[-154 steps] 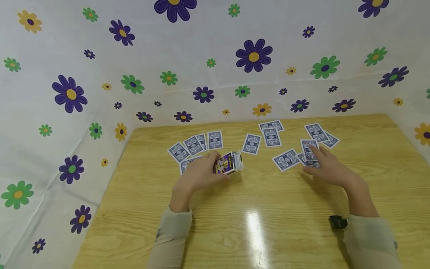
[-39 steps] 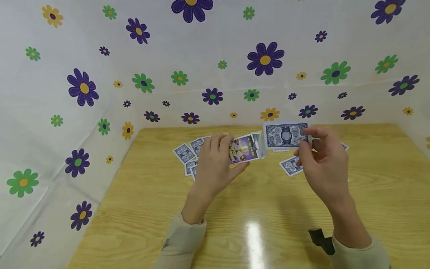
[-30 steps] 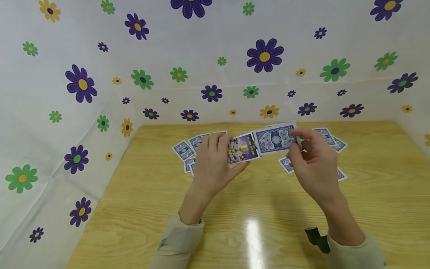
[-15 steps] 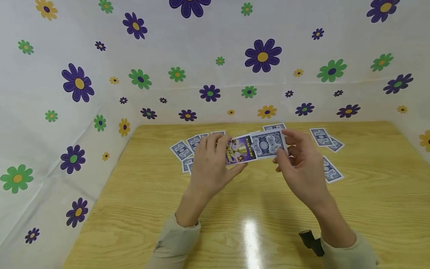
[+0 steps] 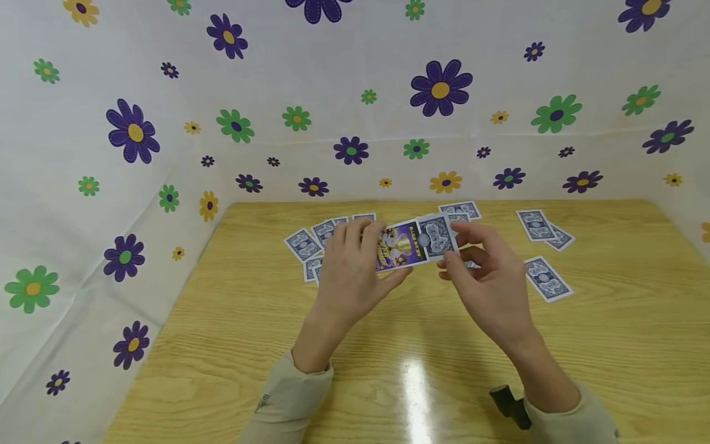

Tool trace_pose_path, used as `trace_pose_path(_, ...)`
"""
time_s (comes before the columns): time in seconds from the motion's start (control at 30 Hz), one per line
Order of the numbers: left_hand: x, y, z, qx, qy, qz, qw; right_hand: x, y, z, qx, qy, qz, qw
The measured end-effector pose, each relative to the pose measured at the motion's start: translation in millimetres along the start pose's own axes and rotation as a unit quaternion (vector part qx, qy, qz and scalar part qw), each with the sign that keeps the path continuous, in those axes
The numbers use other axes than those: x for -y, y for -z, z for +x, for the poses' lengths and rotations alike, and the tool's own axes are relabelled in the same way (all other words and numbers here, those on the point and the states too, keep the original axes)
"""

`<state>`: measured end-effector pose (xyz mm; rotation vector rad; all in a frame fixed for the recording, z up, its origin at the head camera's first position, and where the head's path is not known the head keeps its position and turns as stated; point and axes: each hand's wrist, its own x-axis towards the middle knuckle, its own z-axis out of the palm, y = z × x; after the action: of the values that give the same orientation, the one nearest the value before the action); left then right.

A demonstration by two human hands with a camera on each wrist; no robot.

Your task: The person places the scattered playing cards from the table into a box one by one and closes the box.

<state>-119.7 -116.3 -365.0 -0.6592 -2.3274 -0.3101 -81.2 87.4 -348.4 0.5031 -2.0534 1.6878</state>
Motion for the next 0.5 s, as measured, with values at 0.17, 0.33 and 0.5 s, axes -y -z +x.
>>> trace_pose_path(0.17,-1.2,-0.8,0.4,-0.001,0.000,-0.001,1.0000,-0.9,-0.9,-1.3,0.001,0.015,-0.044,0.999)
trace_pose_path(0.33,-2.2,-1.5,0.3,0.000,-0.002,0.008,1.0000,-1.0,-0.2,-1.7,0.007,0.004,-0.054,0.998)
trace_pose_path(0.5,-3.2,-1.5,-0.1,0.004,0.003,0.008,1.0000,-1.2,-0.1,0.2,0.010,-0.020,-0.003,1.000)
